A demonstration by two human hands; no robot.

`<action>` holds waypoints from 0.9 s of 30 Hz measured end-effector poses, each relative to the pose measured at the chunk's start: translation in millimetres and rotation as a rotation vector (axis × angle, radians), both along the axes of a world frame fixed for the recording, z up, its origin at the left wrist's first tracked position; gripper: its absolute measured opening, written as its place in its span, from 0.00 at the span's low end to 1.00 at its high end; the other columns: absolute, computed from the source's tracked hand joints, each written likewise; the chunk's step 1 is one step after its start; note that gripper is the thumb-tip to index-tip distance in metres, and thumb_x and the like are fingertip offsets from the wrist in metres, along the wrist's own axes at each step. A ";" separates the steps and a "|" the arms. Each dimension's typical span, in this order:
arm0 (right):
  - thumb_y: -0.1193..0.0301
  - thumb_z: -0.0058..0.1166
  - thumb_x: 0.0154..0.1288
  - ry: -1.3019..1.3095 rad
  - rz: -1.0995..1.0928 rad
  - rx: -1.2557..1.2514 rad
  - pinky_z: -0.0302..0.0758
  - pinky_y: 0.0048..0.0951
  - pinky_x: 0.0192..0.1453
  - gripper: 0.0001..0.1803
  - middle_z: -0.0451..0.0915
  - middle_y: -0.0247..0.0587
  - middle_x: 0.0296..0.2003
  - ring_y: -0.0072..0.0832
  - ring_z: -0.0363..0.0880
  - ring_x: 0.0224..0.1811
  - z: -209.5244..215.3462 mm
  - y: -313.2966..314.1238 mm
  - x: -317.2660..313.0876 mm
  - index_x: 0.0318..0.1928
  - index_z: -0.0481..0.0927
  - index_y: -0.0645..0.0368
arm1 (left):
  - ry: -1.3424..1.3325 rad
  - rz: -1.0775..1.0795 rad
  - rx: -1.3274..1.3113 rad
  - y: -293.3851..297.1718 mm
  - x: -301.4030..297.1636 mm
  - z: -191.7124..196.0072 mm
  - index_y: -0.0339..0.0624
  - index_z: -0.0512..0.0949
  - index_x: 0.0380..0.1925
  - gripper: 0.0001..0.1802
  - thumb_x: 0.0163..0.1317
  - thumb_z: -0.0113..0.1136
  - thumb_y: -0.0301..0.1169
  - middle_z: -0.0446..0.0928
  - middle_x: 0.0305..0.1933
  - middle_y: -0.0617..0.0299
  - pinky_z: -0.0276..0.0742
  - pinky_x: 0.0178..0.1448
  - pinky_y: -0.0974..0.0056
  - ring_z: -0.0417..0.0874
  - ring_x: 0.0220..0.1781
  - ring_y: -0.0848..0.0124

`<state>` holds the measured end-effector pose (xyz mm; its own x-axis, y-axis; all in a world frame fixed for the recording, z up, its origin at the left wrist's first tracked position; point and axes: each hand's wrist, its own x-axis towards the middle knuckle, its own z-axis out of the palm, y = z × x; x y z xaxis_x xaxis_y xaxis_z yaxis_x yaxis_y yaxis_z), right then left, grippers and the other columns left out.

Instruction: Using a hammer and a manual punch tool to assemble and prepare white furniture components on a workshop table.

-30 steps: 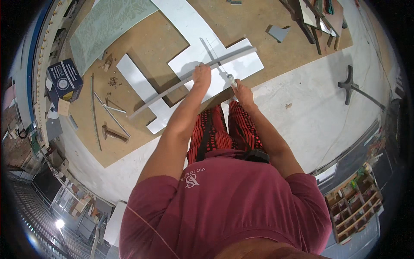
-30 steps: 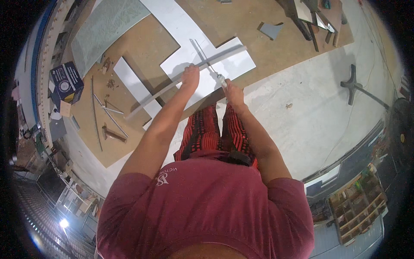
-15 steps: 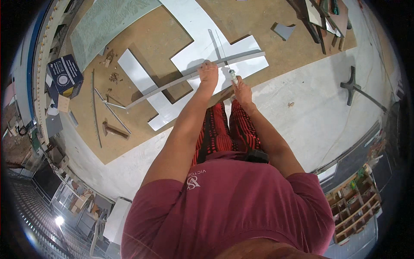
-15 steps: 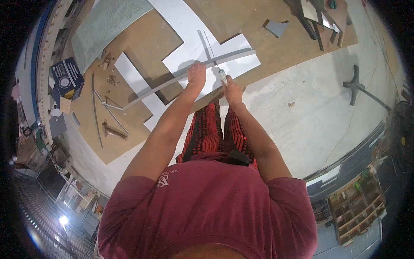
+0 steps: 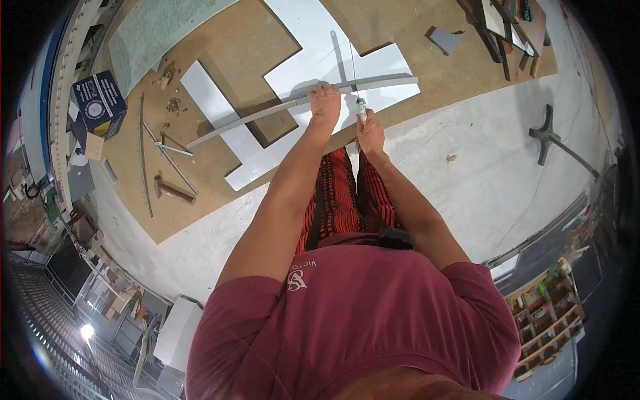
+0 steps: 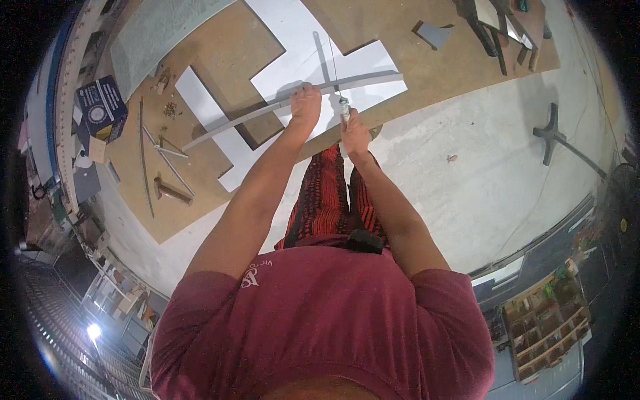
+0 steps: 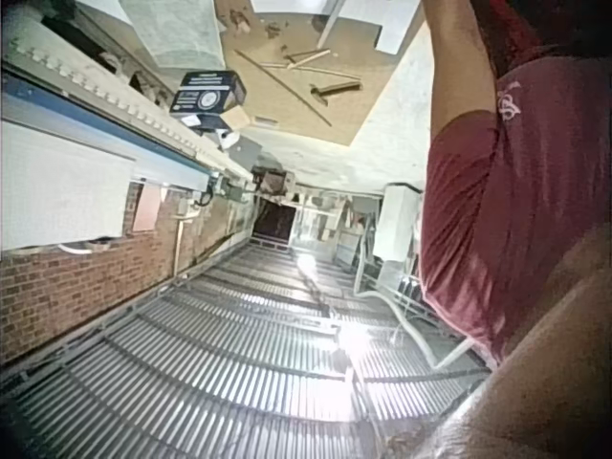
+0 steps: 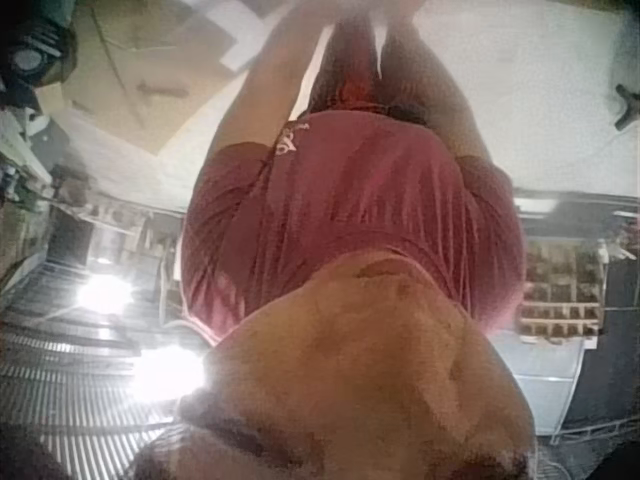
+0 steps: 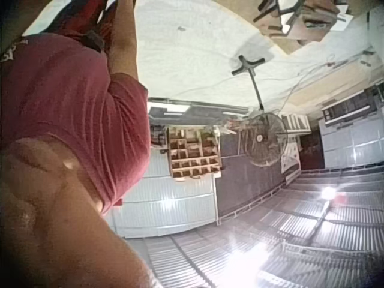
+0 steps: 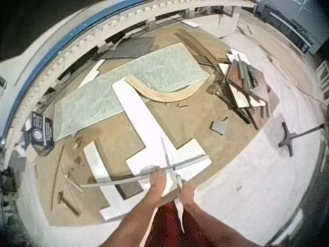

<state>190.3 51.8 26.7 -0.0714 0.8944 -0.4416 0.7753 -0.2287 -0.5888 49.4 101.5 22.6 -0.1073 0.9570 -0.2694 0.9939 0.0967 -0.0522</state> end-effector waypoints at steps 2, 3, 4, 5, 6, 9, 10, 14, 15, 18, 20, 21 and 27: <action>0.60 0.44 0.64 0.075 -0.078 0.041 0.72 0.50 0.34 0.17 0.77 0.57 0.27 0.55 0.76 0.32 -6.9 6.7 -3.8 0.47 0.65 0.56 | -0.029 0.011 -0.007 10.7 1.3 7.5 0.42 0.79 0.33 0.10 0.53 0.50 0.29 0.75 0.38 0.54 0.73 0.45 0.50 0.75 0.45 0.55; 0.60 0.44 0.64 0.071 -0.078 0.040 0.72 0.50 0.34 0.17 0.77 0.57 0.27 0.55 0.76 0.32 -9.5 16.0 -2.0 0.47 0.65 0.56 | -0.085 0.009 -0.045 19.0 -1.5 13.3 0.41 0.77 0.34 0.10 0.54 0.49 0.28 0.74 0.39 0.55 0.75 0.44 0.54 0.76 0.45 0.57; 0.60 0.44 0.64 0.084 -0.065 -0.011 0.71 0.51 0.34 0.16 0.77 0.57 0.27 0.56 0.76 0.32 -1.5 28.0 -5.2 0.47 0.65 0.57 | -0.134 0.016 -0.089 21.9 -8.0 21.8 0.40 0.75 0.36 0.10 0.55 0.48 0.27 0.74 0.40 0.55 0.77 0.43 0.57 0.77 0.44 0.58; 0.60 0.44 0.64 0.095 -0.053 -0.061 0.71 0.51 0.35 0.16 0.77 0.58 0.28 0.57 0.75 0.32 7.6 37.9 -8.0 0.46 0.65 0.57 | -0.149 0.019 -0.108 25.8 -12.5 28.7 0.40 0.74 0.38 0.10 0.57 0.47 0.27 0.73 0.42 0.54 0.77 0.45 0.57 0.77 0.45 0.57; 0.61 0.44 0.64 0.061 0.000 -0.037 0.71 0.51 0.35 0.16 0.77 0.58 0.29 0.56 0.76 0.33 10.3 45.0 -3.6 0.47 0.66 0.57 | -0.135 0.039 -0.097 27.0 -12.8 30.1 0.40 0.74 0.38 0.10 0.57 0.47 0.27 0.73 0.42 0.54 0.77 0.45 0.58 0.77 0.45 0.57; 0.61 0.45 0.63 -0.023 0.082 0.027 0.71 0.51 0.35 0.17 0.78 0.56 0.29 0.55 0.76 0.32 1.1 21.6 22.5 0.49 0.66 0.56 | -0.109 0.075 -0.097 28.5 -11.3 28.5 0.40 0.75 0.37 0.09 0.57 0.47 0.27 0.73 0.42 0.54 0.77 0.45 0.59 0.77 0.45 0.58; 0.59 0.45 0.63 -0.009 0.085 0.058 0.72 0.50 0.35 0.19 0.78 0.56 0.28 0.54 0.76 0.32 -3.2 4.6 33.7 0.50 0.66 0.55 | -0.091 0.098 -0.111 27.3 -13.0 27.8 0.41 0.75 0.37 0.09 0.57 0.47 0.27 0.74 0.41 0.55 0.77 0.45 0.59 0.77 0.45 0.59; 0.56 0.43 0.64 -0.095 0.118 -0.057 0.73 0.49 0.37 0.20 0.78 0.56 0.28 0.52 0.77 0.33 -4.8 -4.0 45.1 0.50 0.66 0.55 | -0.098 0.064 -0.070 32.2 -11.2 21.7 0.41 0.75 0.36 0.09 0.57 0.47 0.27 0.74 0.41 0.55 0.78 0.45 0.59 0.78 0.44 0.59; 0.56 0.43 0.64 -0.119 0.134 -0.050 0.73 0.49 0.36 0.20 0.78 0.56 0.28 0.52 0.77 0.33 -8.5 2.6 43.3 0.50 0.67 0.54 | -0.103 0.086 -0.080 35.1 -12.8 22.0 0.41 0.75 0.36 0.09 0.57 0.47 0.27 0.74 0.41 0.55 0.77 0.45 0.60 0.78 0.44 0.60; 0.55 0.42 0.64 -0.107 0.172 0.005 0.73 0.49 0.36 0.21 0.78 0.56 0.28 0.53 0.77 0.33 -11.4 14.1 51.9 0.50 0.67 0.54 | -0.101 0.089 -0.087 42.1 -13.9 22.9 0.40 0.75 0.36 0.09 0.57 0.47 0.27 0.74 0.42 0.55 0.77 0.46 0.61 0.78 0.44 0.60; 0.54 0.43 0.63 -0.073 0.202 -0.001 0.73 0.49 0.36 0.22 0.77 0.57 0.28 0.53 0.77 0.33 -9.3 14.8 58.8 0.51 0.66 0.54 | -0.078 0.075 -0.075 41.4 -18.5 18.7 0.39 0.75 0.36 0.09 0.56 0.49 0.27 0.75 0.42 0.55 0.77 0.46 0.62 0.78 0.43 0.60; 0.54 0.43 0.63 -0.070 0.205 -0.001 0.73 0.49 0.36 0.22 0.77 0.57 0.28 0.53 0.77 0.33 -7.0 10.1 60.4 0.51 0.66 0.54 | -0.075 0.077 -0.076 37.9 -21.1 17.4 0.39 0.75 0.36 0.09 0.56 0.49 0.27 0.75 0.42 0.55 0.77 0.46 0.62 0.78 0.43 0.60; 0.57 0.43 0.63 -0.076 0.248 -0.008 0.73 0.49 0.36 0.19 0.78 0.56 0.29 0.53 0.77 0.33 -0.8 45.4 53.6 0.48 0.66 0.58 | -0.091 0.065 -0.064 40.8 -13.7 18.3 0.40 0.75 0.35 0.09 0.55 0.53 0.29 0.75 0.41 0.54 0.77 0.46 0.62 0.79 0.43 0.59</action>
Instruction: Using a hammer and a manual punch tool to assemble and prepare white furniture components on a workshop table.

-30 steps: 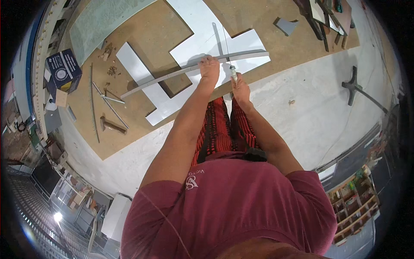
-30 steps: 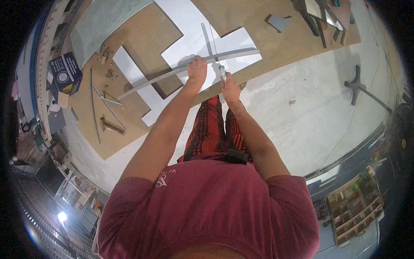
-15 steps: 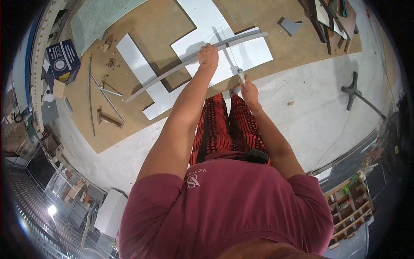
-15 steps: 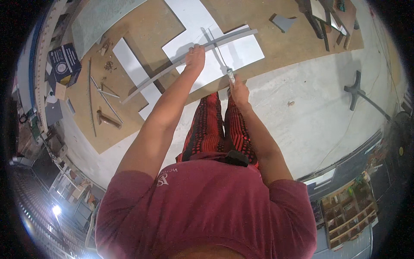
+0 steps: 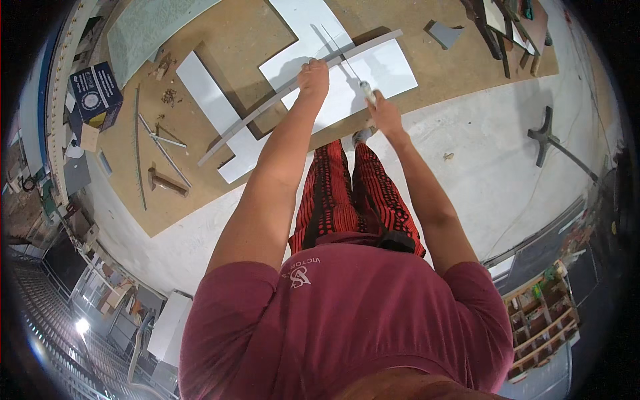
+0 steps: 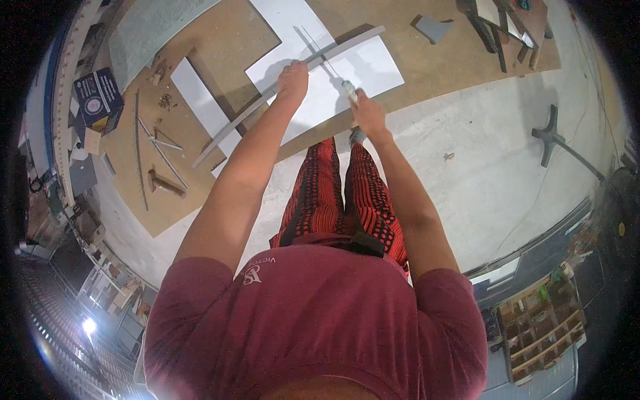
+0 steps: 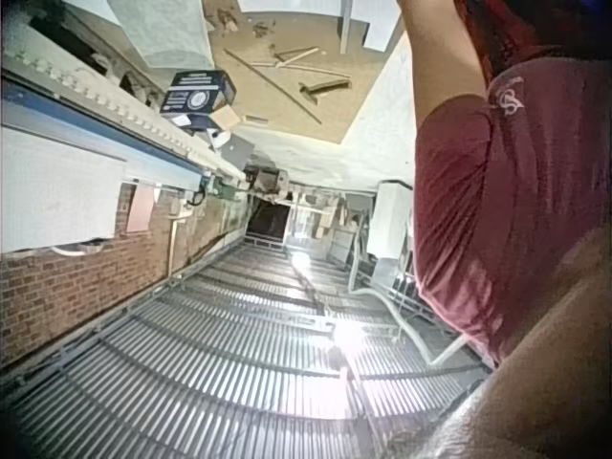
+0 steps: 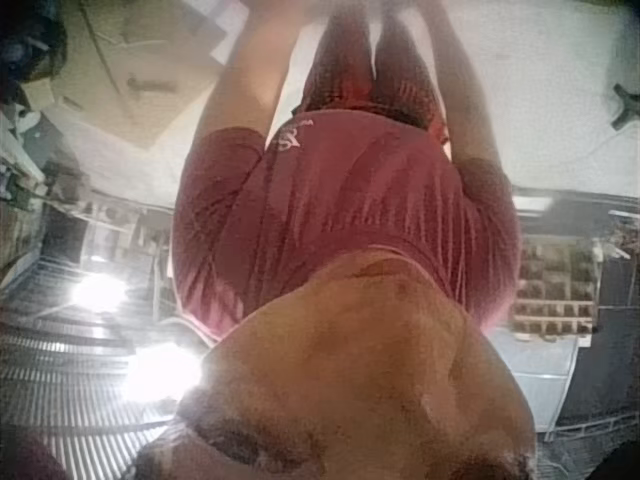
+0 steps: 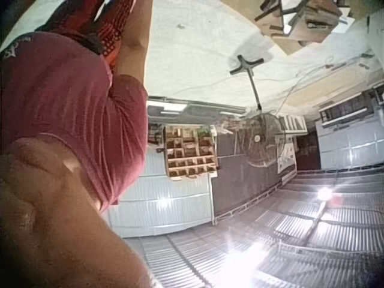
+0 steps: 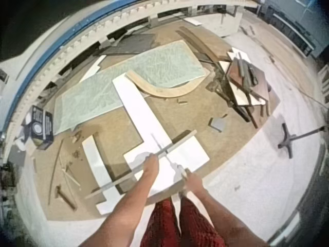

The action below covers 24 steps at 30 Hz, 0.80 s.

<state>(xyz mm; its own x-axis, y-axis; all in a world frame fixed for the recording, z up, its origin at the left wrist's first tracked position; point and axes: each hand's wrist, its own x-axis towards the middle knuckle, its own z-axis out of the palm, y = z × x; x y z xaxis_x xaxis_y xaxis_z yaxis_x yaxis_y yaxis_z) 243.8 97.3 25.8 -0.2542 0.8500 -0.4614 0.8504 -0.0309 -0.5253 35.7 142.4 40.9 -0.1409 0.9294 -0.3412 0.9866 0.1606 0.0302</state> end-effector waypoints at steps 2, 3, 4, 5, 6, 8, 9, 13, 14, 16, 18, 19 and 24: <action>0.59 0.44 0.63 0.064 0.020 0.034 0.72 0.49 0.35 0.18 0.78 0.57 0.29 0.54 0.76 0.33 -2.7 16.6 -6.0 0.46 0.66 0.58 | -0.012 0.022 -0.020 1.0 1.3 -0.1 0.41 0.76 0.36 0.09 0.55 0.53 0.29 0.75 0.41 0.54 0.77 0.46 0.61 0.79 0.43 0.59; 0.58 0.45 0.62 0.039 0.014 0.034 0.72 0.49 0.35 0.17 0.78 0.56 0.29 0.54 0.76 0.33 1.2 10.3 -0.6 0.45 0.66 0.57 | -0.009 0.020 -0.018 2.6 0.4 -0.5 0.41 0.76 0.36 0.09 0.55 0.53 0.29 0.75 0.41 0.54 0.77 0.46 0.61 0.79 0.43 0.59; 0.58 0.45 0.62 0.045 0.028 0.033 0.72 0.49 0.35 0.17 0.78 0.56 0.29 0.54 0.76 0.33 2.8 -1.9 2.4 0.45 0.66 0.57 | 0.008 0.041 -0.034 -0.1 -4.1 -2.2 0.41 0.76 0.36 0.09 0.55 0.52 0.29 0.75 0.41 0.54 0.77 0.46 0.61 0.79 0.43 0.60; 0.58 0.45 0.62 -0.020 0.041 -0.037 0.72 0.50 0.34 0.17 0.78 0.56 0.29 0.54 0.76 0.33 0.5 -15.5 11.1 0.45 0.66 0.57 | 0.019 0.057 -0.048 -0.3 -4.5 -1.5 0.41 0.76 0.36 0.09 0.56 0.51 0.28 0.75 0.41 0.54 0.77 0.46 0.61 0.79 0.43 0.60; 0.58 0.45 0.62 -0.086 0.056 -0.107 0.72 0.50 0.34 0.18 0.78 0.56 0.28 0.53 0.77 0.32 -2.5 -27.1 18.3 0.46 0.67 0.56 | 0.018 0.067 -0.047 -0.7 -6.5 -0.8 0.41 0.76 0.36 0.09 0.56 0.51 0.28 0.75 0.41 0.54 0.77 0.46 0.61 0.79 0.43 0.60; 0.58 0.46 0.62 -0.027 0.068 -0.047 0.72 0.50 0.33 0.18 0.77 0.56 0.26 0.53 0.77 0.32 6.3 -30.8 16.6 0.46 0.67 0.55 | 0.007 0.055 -0.017 -5.4 -7.1 0.7 0.41 0.75 0.37 0.09 0.56 0.49 0.27 0.75 0.42 0.55 0.77 0.46 0.61 0.79 0.44 0.60; 0.58 0.46 0.62 -0.006 0.059 -0.002 0.72 0.50 0.33 0.18 0.77 0.56 0.26 0.52 0.77 0.32 4.2 -20.6 7.8 0.46 0.67 0.55 | 0.007 0.061 -0.023 -8.2 -6.9 1.5 0.41 0.75 0.37 0.09 0.56 0.49 0.27 0.75 0.42 0.55 0.77 0.46 0.61 0.79 0.44 0.60; 0.57 0.45 0.62 0.035 0.067 0.050 0.72 0.50 0.34 0.19 0.77 0.56 0.26 0.53 0.77 0.31 -6.7 31.6 -5.8 0.47 0.67 0.56 | 0.000 0.028 -0.043 3.3 4.1 1.5 0.41 0.75 0.38 0.10 0.57 0.47 0.26 0.75 0.42 0.55 0.77 0.46 0.60 0.78 0.45 0.59; 0.57 0.45 0.62 0.041 0.069 0.050 0.72 0.50 0.34 0.19 0.77 0.56 0.26 0.53 0.77 0.31 -5.2 27.4 -7.7 0.47 0.67 0.56 | 0.001 0.032 -0.052 2.1 4.4 1.9 0.41 0.75 0.38 0.10 0.56 0.47 0.26 0.75 0.42 0.55 0.77 0.46 0.60 0.78 0.45 0.59; 0.57 0.45 0.62 0.005 0.103 0.015 0.72 0.51 0.37 0.19 0.77 0.56 0.27 0.54 0.76 0.32 6.0 6.5 -10.2 0.48 0.66 0.56 | 0.001 0.029 -0.065 -10.1 1.1 3.2 0.41 0.75 0.38 0.10 0.56 0.48 0.26 0.75 0.42 0.55 0.77 0.46 0.61 0.79 0.44 0.59; 0.56 0.44 0.63 -0.001 0.091 0.029 0.72 0.51 0.38 0.19 0.77 0.57 0.28 0.54 0.76 0.33 4.8 -9.7 -7.9 0.48 0.66 0.55 | 0.061 -0.026 -0.075 -16.3 9.1 -2.1 0.41 0.75 0.37 0.10 0.55 0.48 0.26 0.75 0.42 0.54 0.77 0.45 0.60 0.78 0.45 0.59; 0.56 0.43 0.63 -0.004 0.060 0.031 0.72 0.51 0.38 0.19 0.77 0.57 0.28 0.54 0.76 0.33 4.3 -13.7 -6.2 0.48 0.66 0.54 | 0.092 -0.036 0.011 -18.1 14.6 -2.2 0.41 0.76 0.34 0.09 0.54 0.49 0.26 0.75 0.40 0.55 0.77 0.43 0.59 0.79 0.43 0.60; 0.55 0.42 0.64 -0.012 0.022 0.010 0.72 0.51 0.36 0.19 0.77 0.56 0.27 0.55 0.76 0.32 -1.4 -3.0 -11.2 0.48 0.67 0.54 | 0.014 0.011 0.088 -12.2 15.2 -1.9 0.41 0.77 0.31 0.08 0.52 0.50 0.26 0.76 0.37 0.55 0.77 0.41 0.57 0.80 0.39 0.60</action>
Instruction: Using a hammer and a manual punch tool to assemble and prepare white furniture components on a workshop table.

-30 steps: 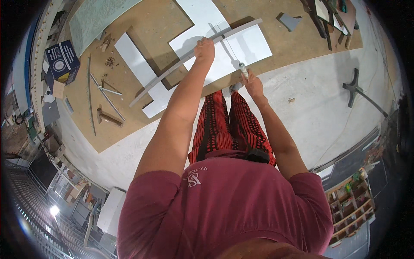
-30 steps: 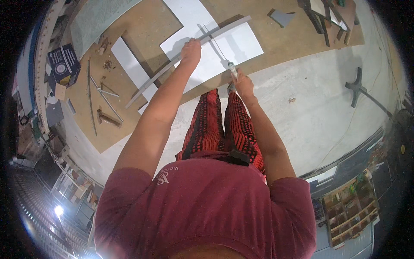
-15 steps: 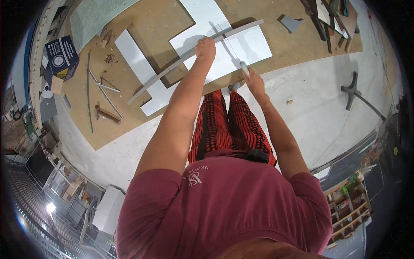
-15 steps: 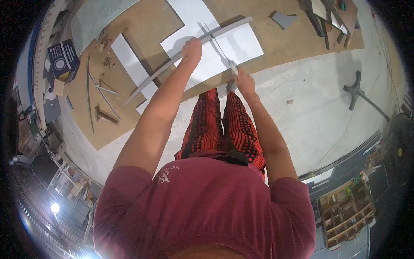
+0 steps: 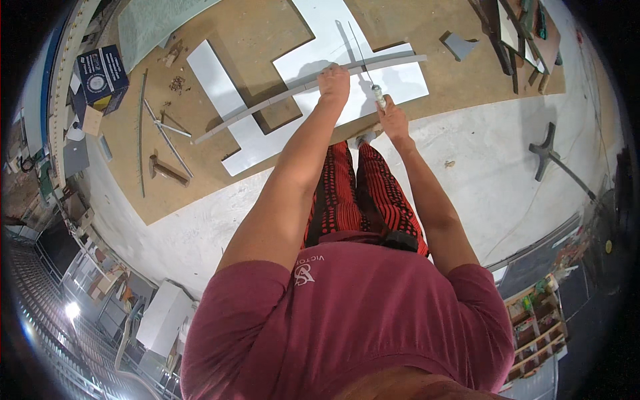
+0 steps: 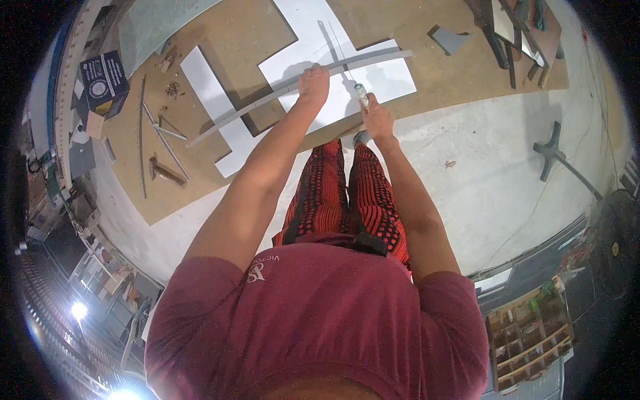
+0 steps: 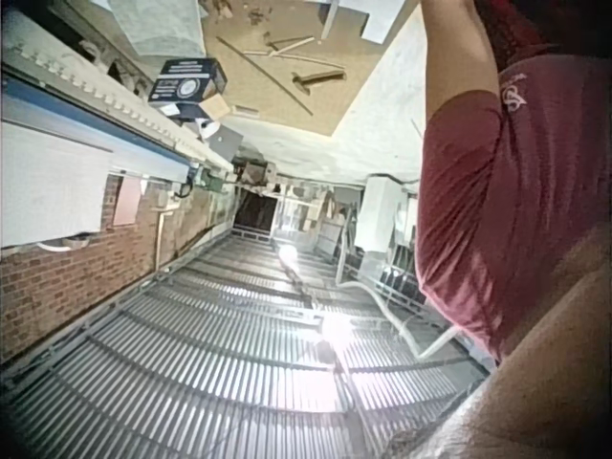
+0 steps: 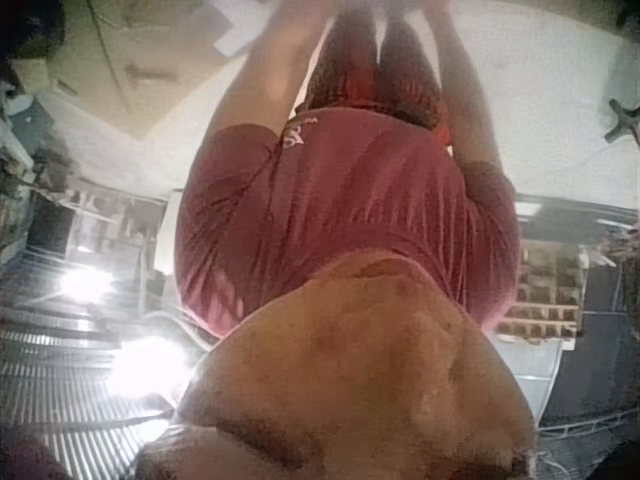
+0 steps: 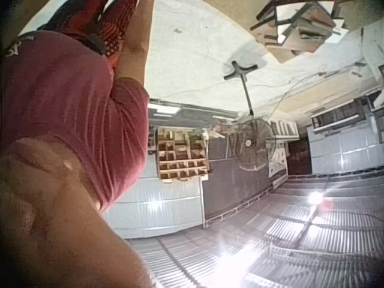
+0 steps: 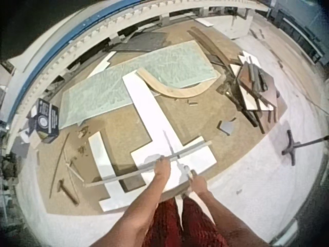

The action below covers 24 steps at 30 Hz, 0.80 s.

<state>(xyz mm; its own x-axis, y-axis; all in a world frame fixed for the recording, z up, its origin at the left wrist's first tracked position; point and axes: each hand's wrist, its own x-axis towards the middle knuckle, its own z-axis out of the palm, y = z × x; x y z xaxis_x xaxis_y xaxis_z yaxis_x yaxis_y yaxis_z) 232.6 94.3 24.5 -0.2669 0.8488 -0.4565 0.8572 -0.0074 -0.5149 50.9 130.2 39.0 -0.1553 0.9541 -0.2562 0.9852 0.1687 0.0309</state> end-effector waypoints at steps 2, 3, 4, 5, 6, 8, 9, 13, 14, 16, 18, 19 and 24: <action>0.55 0.42 0.64 -0.025 -0.006 0.011 0.73 0.50 0.34 0.19 0.77 0.56 0.27 0.54 0.77 0.31 0.3 0.5 -4.6 0.48 0.67 0.54 | -0.004 0.019 0.009 -0.7 -4.9 -3.1 0.41 0.78 0.31 0.08 0.52 0.51 0.26 0.76 0.37 0.55 0.77 0.41 0.57 0.80 0.38 0.60; 0.55 0.42 0.64 -0.021 -0.003 0.011 0.73 0.50 0.34 0.19 0.77 0.56 0.27 0.54 0.77 0.31 1.8 -4.5 -6.9 0.48 0.67 0.54 | 0.024 -0.001 -0.019 -4.7 -4.3 -4.0 0.42 0.78 0.32 0.08 0.52 0.51 0.26 0.76 0.37 0.56 0.77 0.41 0.57 0.80 0.40 0.60; 0.55 0.42 0.64 -0.013 -0.023 0.044 0.73 0.50 0.33 0.19 0.77 0.56 0.26 0.54 0.77 0.31 1.4 -13.8 -5.2 0.47 0.67 0.55 | 0.047 -0.025 -0.046 -6.5 -1.4 -4.3 0.42 0.78 0.33 0.09 0.52 0.51 0.27 0.75 0.38 0.56 0.76 0.41 0.57 0.80 0.41 0.60; 0.55 0.42 0.64 -0.005 -0.042 0.077 0.72 0.51 0.32 0.19 0.77 0.56 0.26 0.54 0.77 0.30 -0.2 -19.4 -4.6 0.46 0.67 0.55 | 0.047 -0.025 -0.045 -7.0 0.4 -4.8 0.42 0.78 0.33 0.09 0.52 0.51 0.27 0.75 0.38 0.56 0.76 0.41 0.57 0.80 0.41 0.60; 0.55 0.42 0.64 -0.005 -0.043 0.078 0.72 0.51 0.32 0.19 0.77 0.56 0.26 0.54 0.77 0.30 -3.9 -20.0 -6.2 0.46 0.67 0.55 | 0.064 -0.022 -0.035 -7.4 1.9 -5.3 0.42 0.78 0.33 0.09 0.52 0.51 0.27 0.75 0.38 0.56 0.76 0.41 0.57 0.80 0.41 0.60; 0.55 0.42 0.64 0.030 -0.112 0.103 0.72 0.50 0.33 0.18 0.77 0.56 0.25 0.53 0.77 0.30 -6.8 -18.1 -8.9 0.44 0.67 0.57 | 0.075 -0.023 -0.026 -6.3 6.7 -5.3 0.42 0.78 0.33 0.09 0.52 0.51 0.27 0.75 0.37 0.57 0.76 0.40 0.57 0.79 0.41 0.60; 0.55 0.42 0.64 0.026 -0.116 0.104 0.72 0.50 0.33 0.18 0.77 0.56 0.25 0.53 0.77 0.30 -9.2 -14.1 -10.4 0.44 0.67 0.57 | 0.051 -0.026 -0.034 -4.3 6.4 -5.6 0.42 0.78 0.33 0.10 0.52 0.51 0.28 0.75 0.38 0.56 0.75 0.41 0.57 0.79 0.42 0.60; 0.56 0.42 0.64 0.102 -0.114 0.106 0.73 0.49 0.34 0.18 0.77 0.56 0.26 0.53 0.76 0.31 1.7 -11.2 -17.8 0.44 0.66 0.58 | 0.015 0.000 -0.009 -9.3 2.8 -15.2 0.41 0.79 0.33 0.10 0.53 0.51 0.29 0.76 0.39 0.56 0.71 0.42 0.50 0.77 0.43 0.57; 0.57 0.42 0.64 0.092 -0.104 0.072 0.73 0.48 0.34 0.18 0.77 0.56 0.27 0.53 0.76 0.31 6.9 -13.7 -18.9 0.44 0.66 0.58 | 0.021 0.004 -0.009 -11.9 2.4 -16.9 0.41 0.79 0.33 0.10 0.53 0.51 0.29 0.76 0.39 0.56 0.71 0.42 0.50 0.77 0.43 0.57; 0.57 0.43 0.64 0.066 -0.110 0.053 0.72 0.49 0.34 0.18 0.77 0.57 0.27 0.54 0.76 0.32 10.0 -23.4 -22.1 0.44 0.66 0.58 | 0.073 -0.043 -0.009 -18.3 6.9 -19.4 0.41 0.79 0.33 0.10 0.53 0.51 0.29 0.76 0.38 0.56 0.71 0.42 0.48 0.76 0.44 0.55; 0.58 0.43 0.64 0.035 -0.117 0.034 0.72 0.49 0.34 0.17 0.77 0.57 0.28 0.55 0.76 0.32 7.6 -26.0 -22.8 0.44 0.66 0.58 | 0.078 -0.050 0.016 -16.5 7.4 -23.0 0.40 0.79 0.33 0.10 0.53 0.51 0.29 0.75 0.39 0.56 0.71 0.42 0.48 0.76 0.44 0.55; 0.58 0.43 0.65 0.105 -0.170 0.020 0.71 0.49 0.34 0.17 0.77 0.57 0.27 0.55 0.76 0.32 6.9 -25.0 -25.3 0.44 0.66 0.58 | 0.051 -0.030 -0.019 -13.3 7.6 -22.3 0.40 0.79 0.34 0.10 0.53 0.51 0.29 0.75 0.40 0.56 0.71 0.43 0.48 0.76 0.44 0.55; 0.60 0.43 0.64 0.164 -0.304 -0.017 0.71 0.50 0.33 0.16 0.77 0.57 0.27 0.56 0.76 0.31 -1.0 -9.8 -28.7 0.44 0.66 0.58 | -0.015 0.012 -0.046 1.3 13.2 -10.9 0.41 0.79 0.34 0.11 0.53 0.51 0.29 0.75 0.40 0.55 0.72 0.43 0.51 0.78 0.43 0.55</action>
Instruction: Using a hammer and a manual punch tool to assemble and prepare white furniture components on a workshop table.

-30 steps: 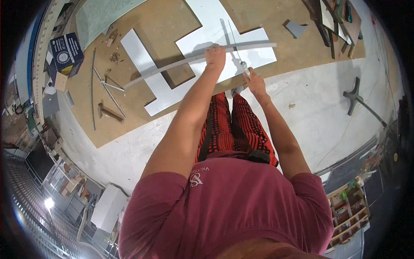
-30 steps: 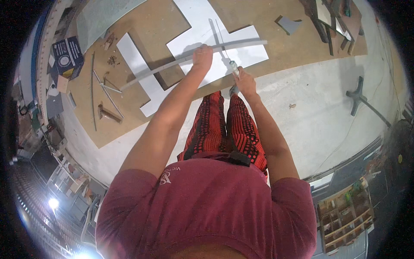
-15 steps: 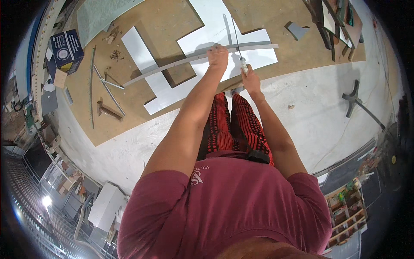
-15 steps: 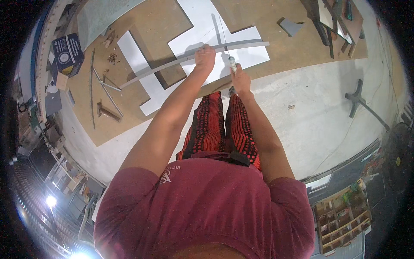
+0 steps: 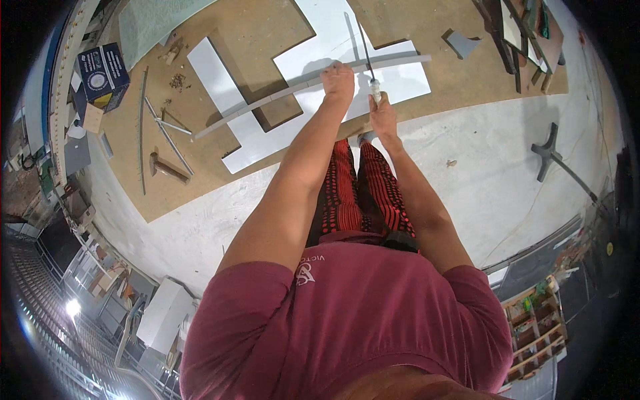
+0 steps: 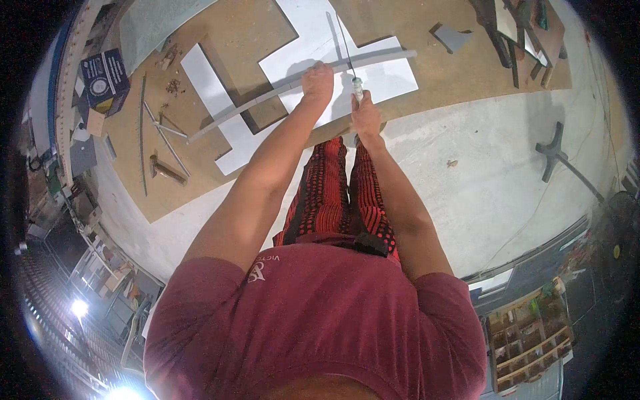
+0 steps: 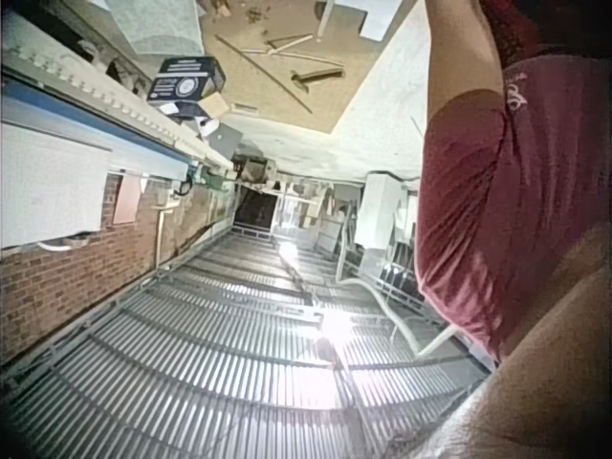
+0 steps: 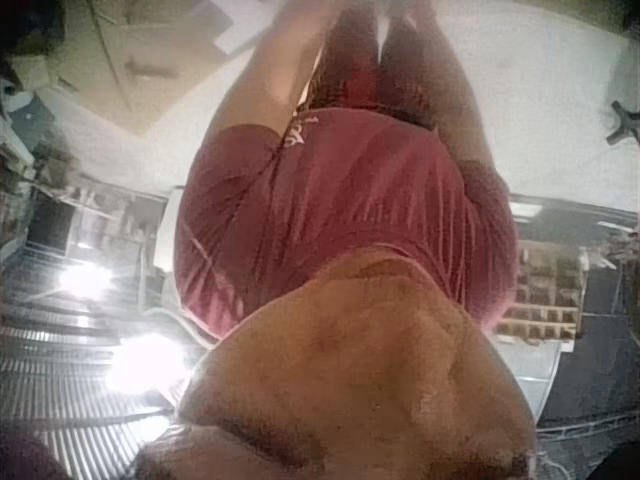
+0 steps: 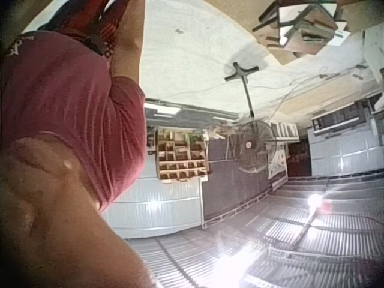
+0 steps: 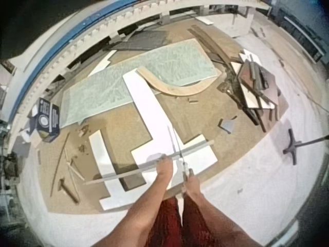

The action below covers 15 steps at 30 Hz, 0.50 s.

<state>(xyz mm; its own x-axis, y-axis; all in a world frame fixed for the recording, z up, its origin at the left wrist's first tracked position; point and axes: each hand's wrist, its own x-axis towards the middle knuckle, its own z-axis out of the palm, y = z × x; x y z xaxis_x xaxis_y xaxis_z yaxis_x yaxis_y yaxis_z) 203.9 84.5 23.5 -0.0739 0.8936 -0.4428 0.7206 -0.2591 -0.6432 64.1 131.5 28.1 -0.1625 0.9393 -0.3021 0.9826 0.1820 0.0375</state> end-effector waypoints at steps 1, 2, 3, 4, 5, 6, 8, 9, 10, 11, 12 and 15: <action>0.60 0.44 0.64 -0.020 0.028 0.011 0.71 0.50 0.34 0.15 0.77 0.58 0.27 0.56 0.76 0.32 3.7 2.5 0.9 0.45 0.66 0.57 | 0.030 0.012 0.000 1.8 -1.0 6.4 0.40 0.78 0.33 0.10 0.53 0.51 0.28 0.76 0.40 0.55 0.75 0.42 0.55 0.79 0.42 0.57; 0.61 0.44 0.64 -0.038 0.058 0.025 0.71 0.51 0.35 0.15 0.77 0.58 0.27 0.56 0.76 0.32 11.3 6.7 0.8 0.45 0.66 0.57 | 0.061 0.025 0.001 0.4 -3.2 7.3 0.40 0.78 0.32 0.09 0.52 0.50 0.27 0.76 0.40 0.54 0.77 0.41 0.59 0.80 0.41 0.59; 0.62 0.46 0.62 -0.132 0.120 -0.056 0.71 0.51 0.37 0.15 0.77 0.59 0.29 0.55 0.76 0.34 20.8 8.0 4.7 0.45 0.66 0.56 | 0.058 0.025 0.043 -1.8 -5.2 8.3 0.40 0.78 0.31 0.08 0.52 0.51 0.26 0.77 0.37 0.54 0.78 0.41 0.59 0.81 0.39 0.59; 0.62 0.46 0.62 -0.131 0.120 -0.053 0.71 0.51 0.37 0.15 0.77 0.59 0.29 0.55 0.76 0.34 23.2 0.1 11.7 0.45 0.66 0.56 | 0.059 0.025 0.046 -2.4 -6.5 9.3 0.40 0.78 0.31 0.08 0.52 0.51 0.26 0.77 0.37 0.54 0.78 0.41 0.59 0.81 0.39 0.59; 0.62 0.46 0.62 -0.174 0.159 -0.066 0.71 0.51 0.38 0.15 0.77 0.58 0.29 0.55 0.76 0.35 21.7 -9.5 20.6 0.45 0.66 0.55 | 0.076 0.048 0.026 -2.4 -7.5 7.1 0.40 0.78 0.31 0.08 0.52 0.50 0.26 0.77 0.38 0.54 0.78 0.41 0.59 0.81 0.40 0.59; 0.62 0.47 0.62 -0.216 0.198 -0.078 0.72 0.52 0.39 0.15 0.77 0.58 0.30 0.55 0.76 0.35 19.5 -17.9 27.4 0.45 0.66 0.55 | 0.093 0.072 0.008 -2.5 -9.3 5.2 0.40 0.78 0.31 0.08 0.53 0.50 0.26 0.77 0.38 0.54 0.78 0.41 0.60 0.80 0.40 0.59; 0.62 0.47 0.61 -0.256 0.208 -0.125 0.72 0.51 0.39 0.15 0.78 0.57 0.31 0.54 0.76 0.35 25.1 -20.1 28.5 0.45 0.67 0.55 | 0.083 0.049 0.015 -2.7 -9.2 3.0 0.40 0.78 0.31 0.08 0.53 0.50 0.26 0.77 0.38 0.54 0.78 0.42 0.60 0.80 0.40 0.59; 0.61 0.46 0.62 -0.209 0.201 -0.066 0.72 0.51 0.39 0.16 0.78 0.57 0.31 0.54 0.76 0.35 23.6 -15.1 25.3 0.46 0.67 0.55 | 0.076 0.035 0.021 -3.1 -9.3 2.3 0.40 0.78 0.31 0.08 0.53 0.50 0.26 0.76 0.38 0.55 0.78 0.42 0.60 0.80 0.40 0.59; 0.60 0.46 0.62 -0.165 0.189 -0.006 0.72 0.51 0.39 0.16 0.77 0.57 0.32 0.54 0.77 0.35 20.5 -9.7 24.6 0.46 0.66 0.55 | 0.074 0.027 0.024 -2.1 -7.0 2.3 0.40 0.78 0.31 0.08 0.53 0.50 0.26 0.76 0.38 0.55 0.78 0.42 0.60 0.80 0.40 0.59; 0.60 0.46 0.62 -0.166 0.183 -0.004 0.72 0.51 0.39 0.16 0.77 0.57 0.32 0.54 0.77 0.35 18.6 -2.7 23.3 0.46 0.66 0.55 | 0.074 0.016 0.026 -1.8 -6.1 2.1 0.40 0.78 0.31 0.09 0.54 0.50 0.26 0.76 0.38 0.55 0.78 0.42 0.60 0.80 0.40 0.59; 0.59 0.45 0.62 -0.154 0.189 -0.013 0.72 0.51 0.39 0.17 0.77 0.57 0.31 0.54 0.77 0.34 16.8 5.4 22.4 0.46 0.66 0.55 | 0.073 0.005 0.028 -1.6 -4.8 1.8 0.40 0.78 0.32 0.09 0.54 0.49 0.27 0.76 0.38 0.55 0.78 0.42 0.60 0.80 0.40 0.59; 0.57 0.44 0.63 -0.200 0.183 0.020 0.72 0.52 0.37 0.18 0.77 0.57 0.28 0.54 0.77 0.33 1.0 -19.3 35.5 0.47 0.66 0.55 | 0.058 0.029 -0.010 1.5 -0.4 4.3 0.40 0.78 0.33 0.09 0.55 0.49 0.27 0.76 0.38 0.55 0.78 0.43 0.60 0.80 0.40 0.60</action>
